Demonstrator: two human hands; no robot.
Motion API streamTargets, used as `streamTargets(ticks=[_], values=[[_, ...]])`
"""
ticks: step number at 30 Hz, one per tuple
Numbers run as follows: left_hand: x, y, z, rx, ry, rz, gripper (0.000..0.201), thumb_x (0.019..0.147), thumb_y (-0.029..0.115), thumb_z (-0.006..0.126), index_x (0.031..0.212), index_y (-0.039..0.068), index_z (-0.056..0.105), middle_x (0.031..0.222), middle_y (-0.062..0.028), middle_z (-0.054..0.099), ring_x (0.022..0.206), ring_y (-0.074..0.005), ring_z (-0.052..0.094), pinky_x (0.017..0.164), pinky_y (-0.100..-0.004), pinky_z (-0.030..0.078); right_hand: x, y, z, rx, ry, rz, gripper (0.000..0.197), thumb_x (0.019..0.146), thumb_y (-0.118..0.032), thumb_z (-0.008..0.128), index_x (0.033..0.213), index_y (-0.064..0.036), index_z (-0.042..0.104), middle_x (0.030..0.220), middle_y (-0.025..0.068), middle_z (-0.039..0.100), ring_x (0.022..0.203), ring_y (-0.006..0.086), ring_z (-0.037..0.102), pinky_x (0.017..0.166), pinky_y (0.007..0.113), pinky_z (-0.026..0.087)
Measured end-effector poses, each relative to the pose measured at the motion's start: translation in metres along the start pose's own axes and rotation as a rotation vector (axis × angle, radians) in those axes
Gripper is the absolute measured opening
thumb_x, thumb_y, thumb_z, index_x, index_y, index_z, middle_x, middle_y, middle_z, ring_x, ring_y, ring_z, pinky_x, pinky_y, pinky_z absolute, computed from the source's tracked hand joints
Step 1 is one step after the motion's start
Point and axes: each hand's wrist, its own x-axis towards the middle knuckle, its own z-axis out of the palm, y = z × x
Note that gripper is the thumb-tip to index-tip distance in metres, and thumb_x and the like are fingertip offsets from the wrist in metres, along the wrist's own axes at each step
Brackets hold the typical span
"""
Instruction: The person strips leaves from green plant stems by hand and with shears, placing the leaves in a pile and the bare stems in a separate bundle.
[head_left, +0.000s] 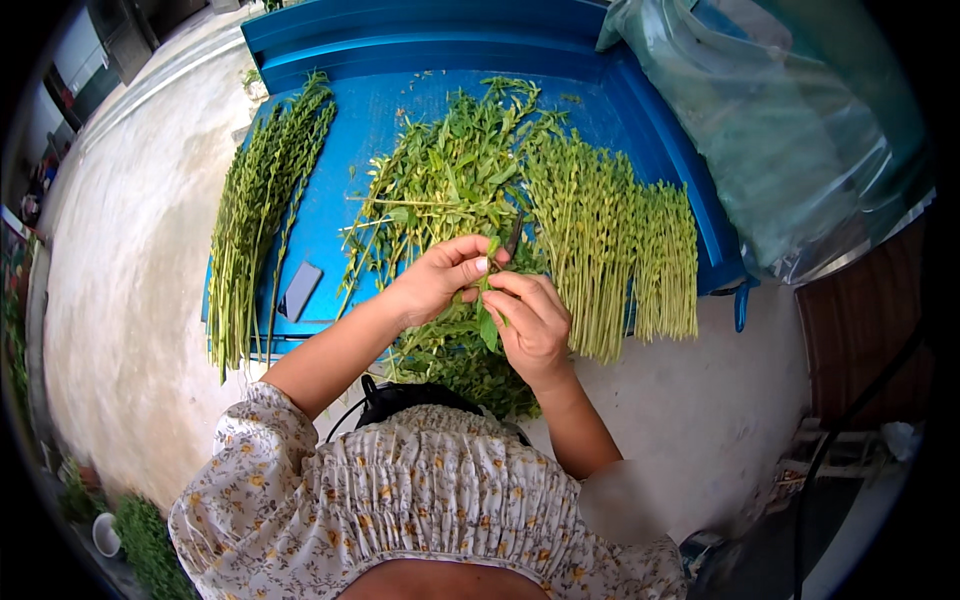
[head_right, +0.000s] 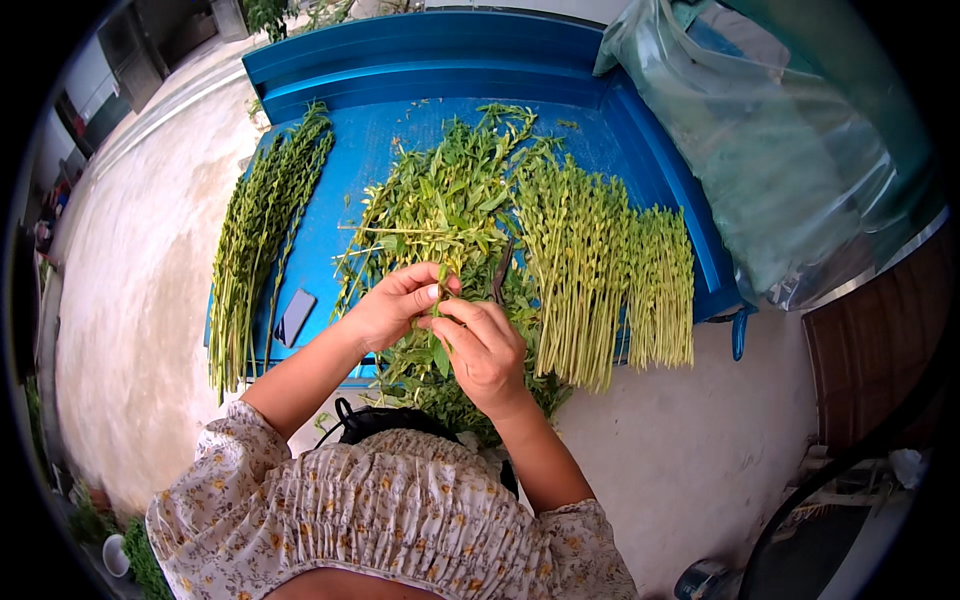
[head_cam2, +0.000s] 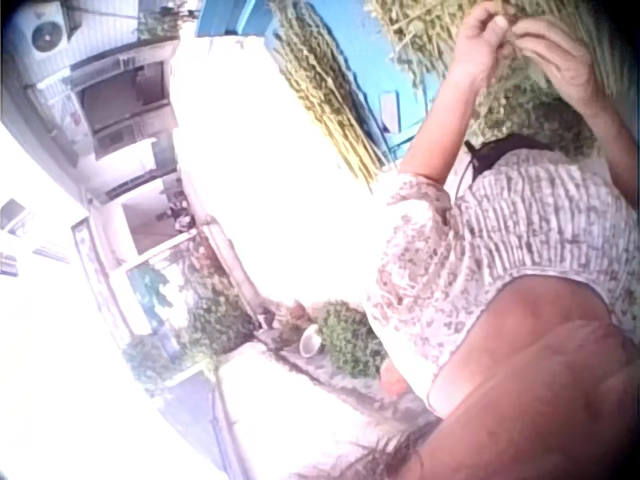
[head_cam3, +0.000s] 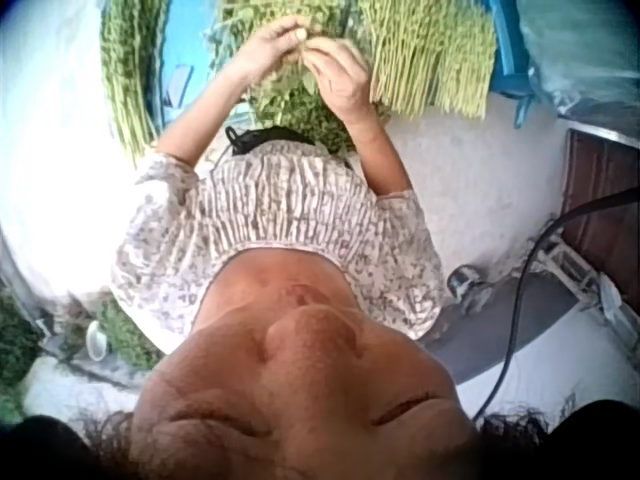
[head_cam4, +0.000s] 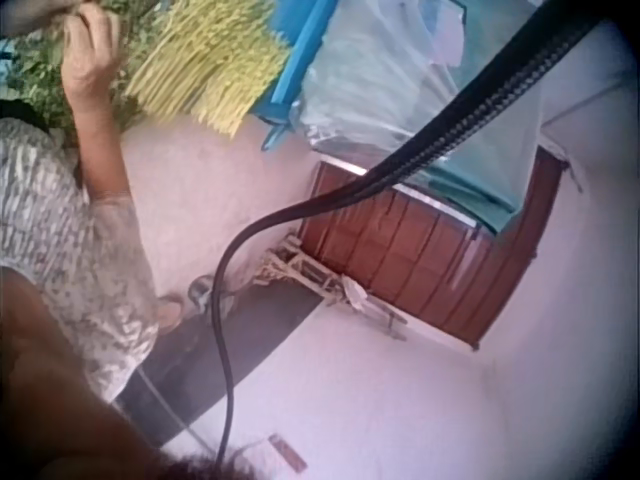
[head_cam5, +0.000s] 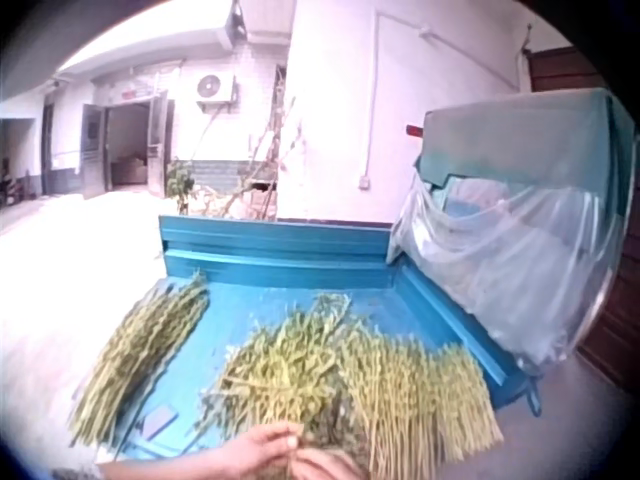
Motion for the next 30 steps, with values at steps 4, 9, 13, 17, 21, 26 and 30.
streamTargets(ticks=[4, 9, 13, 17, 21, 26, 30], values=[[-0.005, -0.005, -0.003, -0.111, -0.194, -0.039, 0.018, 0.087, 0.015, 0.052, 0.102, 0.005, 0.053, 0.096, 0.0012, 0.052, 0.082, -0.0073, 0.047, 0.065, -0.0210, 0.037, -0.005, -0.003, -0.002, -0.007, 0.001, -0.054, 0.021, 0.060, 0.003, 0.067, 0.079, -0.0015, 0.060, 0.088, 0.0062, 0.059, 0.068, 0.0209, 0.057, 0.054, 0.029, 0.046], [-0.011, 0.013, 0.012, -0.260, -0.171, -0.016, 0.024, 0.083, 0.025, 0.059, 0.095, 0.005, 0.053, 0.101, -0.0032, 0.048, 0.086, -0.0110, 0.047, 0.070, -0.0220, 0.038, -0.007, -0.006, -0.005, -0.013, 0.016, -0.058, 0.019, 0.061, 0.004, 0.066, 0.078, -0.0012, 0.059, 0.089, 0.0066, 0.060, 0.067, 0.0210, 0.058, 0.055, 0.029, 0.047], [-0.010, 0.000, 0.011, 0.003, -0.147, 0.092, 0.020, 0.083, 0.021, 0.059, 0.094, 0.005, 0.054, 0.099, -0.0027, 0.048, 0.083, -0.0107, 0.047, 0.068, -0.0226, 0.039, -0.009, -0.010, -0.005, 0.023, 0.004, -0.058, 0.017, 0.064, 0.005, 0.065, 0.079, -0.0004, 0.059, 0.088, 0.0073, 0.061, 0.067, 0.0216, 0.059, 0.055, 0.029, 0.047], [-0.008, 0.002, 0.014, -0.083, -0.110, 0.116, 0.016, 0.085, 0.021, 0.056, 0.094, 0.007, 0.054, 0.098, -0.0018, 0.049, 0.078, -0.0099, 0.048, 0.060, -0.0196, 0.037, -0.018, -0.014, -0.007, 0.277, -0.035, 0.131, 0.016, 0.069, 0.001, 0.065, 0.083, 0.0007, 0.057, 0.086, 0.0093, 0.061, 0.066, 0.0208, 0.059, 0.053, 0.028, 0.047], [-0.009, 0.016, 0.015, -0.094, -0.122, 0.074, 0.019, 0.086, 0.024, 0.053, 0.097, 0.008, 0.052, 0.097, -0.0006, 0.050, 0.077, -0.0107, 0.051, 0.060, -0.0209, 0.038, -0.020, -0.020, -0.016, 0.264, 0.080, 0.331, 0.024, 0.072, -0.006, 0.066, 0.092, 0.0012, 0.055, 0.093, 0.0114, 0.058, 0.066, 0.0185, 0.059, 0.053, 0.026, 0.046], [-0.007, 0.008, 0.013, -0.081, -0.129, 0.056, 0.019, 0.086, 0.022, 0.054, 0.098, 0.007, 0.054, 0.097, -0.0003, 0.051, 0.083, -0.0115, 0.053, 0.065, -0.0244, 0.043, 0.006, -0.016, -0.013, 0.119, -0.037, 0.476, 0.034, 0.074, -0.011, 0.065, 0.105, -0.0044, 0.053, 0.097, 0.0088, 0.055, 0.067, 0.0178, 0.059, 0.052, 0.028, 0.046], [-0.004, 0.003, 0.018, -0.040, -0.088, 0.071, 0.018, 0.085, 0.019, 0.056, 0.096, 0.005, 0.057, 0.097, 0.0003, 0.052, 0.087, -0.0113, 0.051, 0.071, -0.0262, 0.042, -0.001, -0.010, -0.017, -0.024, -0.030, 0.383, 0.016, 0.074, -0.004, 0.062, 0.090, -0.0028, 0.058, 0.081, 0.0088, 0.057, 0.063, 0.0229, 0.059, 0.054, 0.031, 0.046]])
